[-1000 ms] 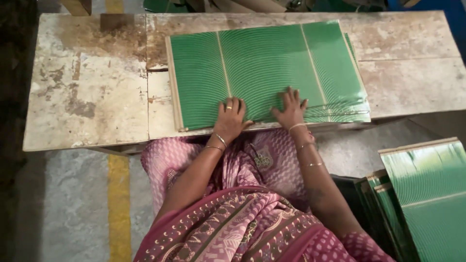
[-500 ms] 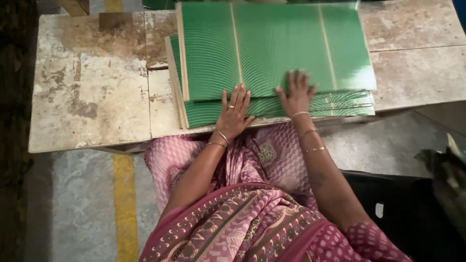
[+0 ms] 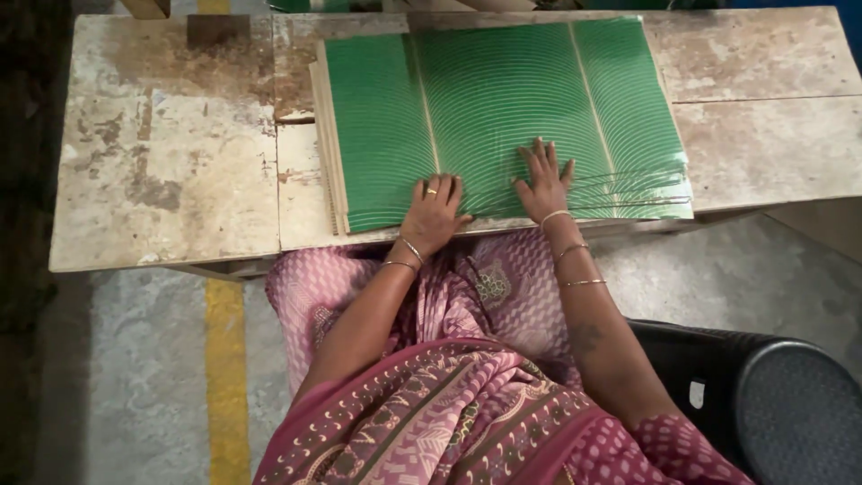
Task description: Stack and align printed green sheets on a wooden table in a manufacturing facility.
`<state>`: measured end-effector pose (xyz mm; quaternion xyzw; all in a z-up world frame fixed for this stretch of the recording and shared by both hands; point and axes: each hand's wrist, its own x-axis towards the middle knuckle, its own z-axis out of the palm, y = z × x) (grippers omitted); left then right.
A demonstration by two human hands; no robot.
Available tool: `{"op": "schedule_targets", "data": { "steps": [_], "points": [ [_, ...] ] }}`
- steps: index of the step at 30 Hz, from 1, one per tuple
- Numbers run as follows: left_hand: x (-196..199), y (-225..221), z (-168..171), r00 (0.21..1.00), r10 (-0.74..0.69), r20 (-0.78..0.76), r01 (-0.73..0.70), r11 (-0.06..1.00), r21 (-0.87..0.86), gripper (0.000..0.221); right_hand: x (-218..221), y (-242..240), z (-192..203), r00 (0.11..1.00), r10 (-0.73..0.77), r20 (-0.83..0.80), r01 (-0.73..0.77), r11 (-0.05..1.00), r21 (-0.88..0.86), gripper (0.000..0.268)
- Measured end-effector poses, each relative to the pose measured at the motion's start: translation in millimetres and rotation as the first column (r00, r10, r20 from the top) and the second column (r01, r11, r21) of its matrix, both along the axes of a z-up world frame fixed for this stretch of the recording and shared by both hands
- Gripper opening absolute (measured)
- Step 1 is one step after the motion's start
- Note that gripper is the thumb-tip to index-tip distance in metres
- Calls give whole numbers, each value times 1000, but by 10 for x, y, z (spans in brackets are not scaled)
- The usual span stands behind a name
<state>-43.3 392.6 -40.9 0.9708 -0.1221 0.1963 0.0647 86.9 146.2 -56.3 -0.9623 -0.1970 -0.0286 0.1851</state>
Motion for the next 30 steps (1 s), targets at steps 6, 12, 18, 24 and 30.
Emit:
{"op": "schedule_targets", "data": {
  "steps": [6, 12, 18, 24, 30],
  "points": [
    [47, -6, -288, 991, -137, -2, 137, 990, -28, 60, -262, 166, 469, 950, -11, 311, -48, 982, 182, 91],
    [-20, -15, 26, 983, -43, 179, 40, 999, 23, 80, -71, 174, 210, 984, -23, 174, 36, 997, -73, 76],
    [45, -36, -68, 998, -12, 54, 12, 1000, 0, 90, -68, 159, 270, 993, 108, 54, -100, 987, -123, 75],
    [75, -111, -228, 999, 46, -5, -46, 999, -14, 90, -42, 221, 380, 995, 76, 62, -64, 981, -184, 76],
    [-42, -111, 136, 997, 59, -43, -60, 998, -26, 94, -50, 248, 390, 970, -5, 244, 37, 991, -128, 91]
  ]
}}
